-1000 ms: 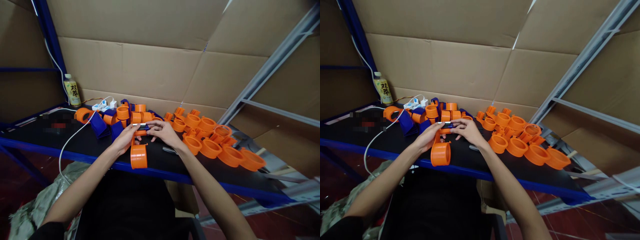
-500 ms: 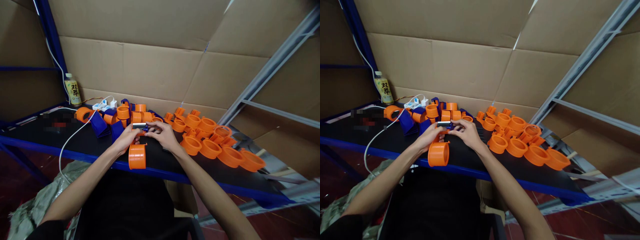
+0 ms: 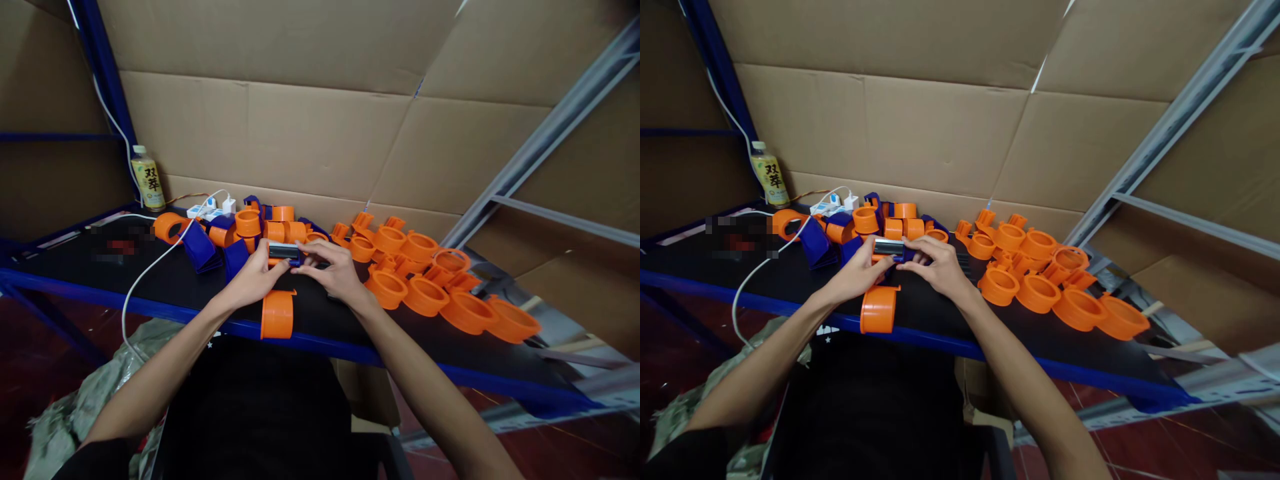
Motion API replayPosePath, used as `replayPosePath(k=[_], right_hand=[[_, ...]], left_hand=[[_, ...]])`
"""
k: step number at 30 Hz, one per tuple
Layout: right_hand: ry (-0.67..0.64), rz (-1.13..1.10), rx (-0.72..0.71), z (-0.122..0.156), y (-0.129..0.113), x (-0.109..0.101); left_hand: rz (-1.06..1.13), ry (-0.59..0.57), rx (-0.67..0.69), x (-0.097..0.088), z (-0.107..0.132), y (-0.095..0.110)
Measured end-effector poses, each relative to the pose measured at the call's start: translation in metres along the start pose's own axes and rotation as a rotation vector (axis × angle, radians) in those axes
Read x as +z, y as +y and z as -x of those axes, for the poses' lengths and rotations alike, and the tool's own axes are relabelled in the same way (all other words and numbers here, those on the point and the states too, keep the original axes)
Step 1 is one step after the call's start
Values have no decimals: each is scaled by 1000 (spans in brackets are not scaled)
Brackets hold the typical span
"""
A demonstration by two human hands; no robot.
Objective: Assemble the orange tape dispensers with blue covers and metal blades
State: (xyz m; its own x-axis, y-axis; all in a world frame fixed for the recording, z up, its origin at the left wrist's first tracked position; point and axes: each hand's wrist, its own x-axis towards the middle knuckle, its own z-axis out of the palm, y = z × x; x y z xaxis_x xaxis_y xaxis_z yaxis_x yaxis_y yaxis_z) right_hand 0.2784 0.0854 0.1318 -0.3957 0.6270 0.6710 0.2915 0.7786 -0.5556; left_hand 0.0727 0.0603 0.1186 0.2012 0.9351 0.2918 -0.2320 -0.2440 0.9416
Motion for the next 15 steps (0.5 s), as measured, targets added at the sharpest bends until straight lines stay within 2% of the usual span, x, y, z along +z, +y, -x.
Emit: replayPosePath(k=[3,8,10,13,15], right_hand=[[42,5,49,1,2,4],[136,-58,186,0,6,4],[155,-54,190,-1,5,2],[157,-2,125,-3,1,1],[116,12,85,-5,-3,2]], left_hand=[[20,-19,26,-1,1,8],[442,-278,-102,-8,-3,25],[535,-332,-147,-13,-4,28],[535,-334,-155,-19,-7,26],[525,-277,-133,-22,-9,23]])
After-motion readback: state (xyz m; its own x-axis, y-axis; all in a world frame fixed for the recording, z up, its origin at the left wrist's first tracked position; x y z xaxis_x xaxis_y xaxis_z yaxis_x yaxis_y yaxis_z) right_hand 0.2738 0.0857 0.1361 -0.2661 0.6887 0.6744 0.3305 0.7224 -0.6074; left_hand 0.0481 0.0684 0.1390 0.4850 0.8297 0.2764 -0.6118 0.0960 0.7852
